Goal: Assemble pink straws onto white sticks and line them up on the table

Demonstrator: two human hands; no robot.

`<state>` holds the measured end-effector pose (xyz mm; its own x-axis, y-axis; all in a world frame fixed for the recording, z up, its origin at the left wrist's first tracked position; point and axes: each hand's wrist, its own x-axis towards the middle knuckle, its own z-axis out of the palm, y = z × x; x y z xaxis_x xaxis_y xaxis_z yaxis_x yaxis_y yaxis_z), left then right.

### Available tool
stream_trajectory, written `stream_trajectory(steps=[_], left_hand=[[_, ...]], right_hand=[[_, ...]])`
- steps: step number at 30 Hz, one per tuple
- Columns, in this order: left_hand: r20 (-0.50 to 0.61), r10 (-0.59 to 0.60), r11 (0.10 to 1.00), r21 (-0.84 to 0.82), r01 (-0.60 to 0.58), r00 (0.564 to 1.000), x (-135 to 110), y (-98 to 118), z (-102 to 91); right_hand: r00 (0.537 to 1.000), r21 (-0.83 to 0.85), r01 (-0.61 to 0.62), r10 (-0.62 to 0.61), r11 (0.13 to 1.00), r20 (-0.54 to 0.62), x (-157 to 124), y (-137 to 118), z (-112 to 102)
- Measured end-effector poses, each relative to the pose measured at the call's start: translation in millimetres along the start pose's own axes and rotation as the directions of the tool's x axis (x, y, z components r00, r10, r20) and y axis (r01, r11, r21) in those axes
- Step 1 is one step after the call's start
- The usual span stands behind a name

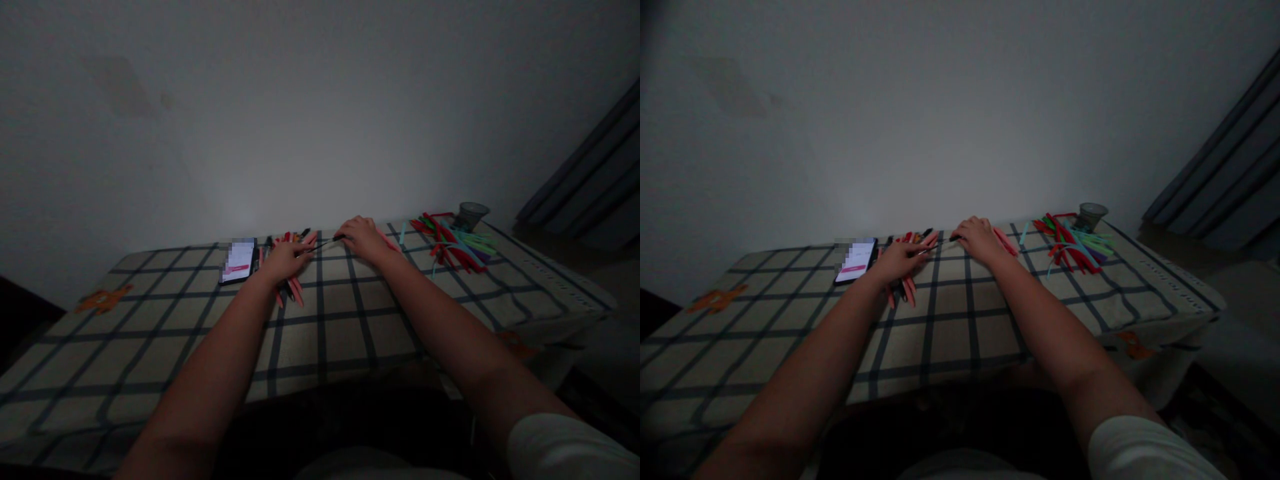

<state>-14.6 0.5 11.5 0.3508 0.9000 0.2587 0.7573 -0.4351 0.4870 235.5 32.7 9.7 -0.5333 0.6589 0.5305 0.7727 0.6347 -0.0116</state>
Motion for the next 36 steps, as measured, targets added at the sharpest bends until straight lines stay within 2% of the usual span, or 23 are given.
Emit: stream_trajectory(steps=[5,10,13,17,24,31,36], left_hand=[[0.015,0.037,0.999,0.025,-0.038,0.999,1.7,-2.2,2.4],[-0.014,0.13,0.991,-0.021,-0.13,0.991,4.0,-5.5,7.0],[-0.03,0.117,0.993,-0.022,-0.118,0.993,4.0,-5.0,7.8],[0.021,0.089,0.996,0.004,-0.089,0.996,3.7,-2.2,5.6],[0.055,0.16,0.981,0.106,-0.165,0.986,3.7,0.1,4.5],[-0.006,0.134,0.976,0.176,-0.131,0.991,3.5,-0.2,7.0],[0.02,0.148,0.965,0.215,-0.149,0.989,0.2,4.3,4.1]], right_hand=[[1.0,0.009,0.02,-0.02,1.0,0.023,0.3,-5.4,0.4],[0.995,0.057,0.081,-0.084,0.995,0.054,2.1,-17.3,0.8],[0.994,0.066,0.091,-0.095,0.994,0.06,2.7,-23.6,0.3],[0.994,0.076,0.089,-0.093,0.993,0.053,2.2,-25.0,0.5],[0.99,0.134,0.128,-0.135,0.983,0.046,3.3,-21.2,4.7],[0.985,0.23,0.074,-0.107,0.97,0.135,2.0,-23.2,8.9],[0.996,0.26,0.007,-0.03,0.966,0.083,0.3,-26.6,6.7]])
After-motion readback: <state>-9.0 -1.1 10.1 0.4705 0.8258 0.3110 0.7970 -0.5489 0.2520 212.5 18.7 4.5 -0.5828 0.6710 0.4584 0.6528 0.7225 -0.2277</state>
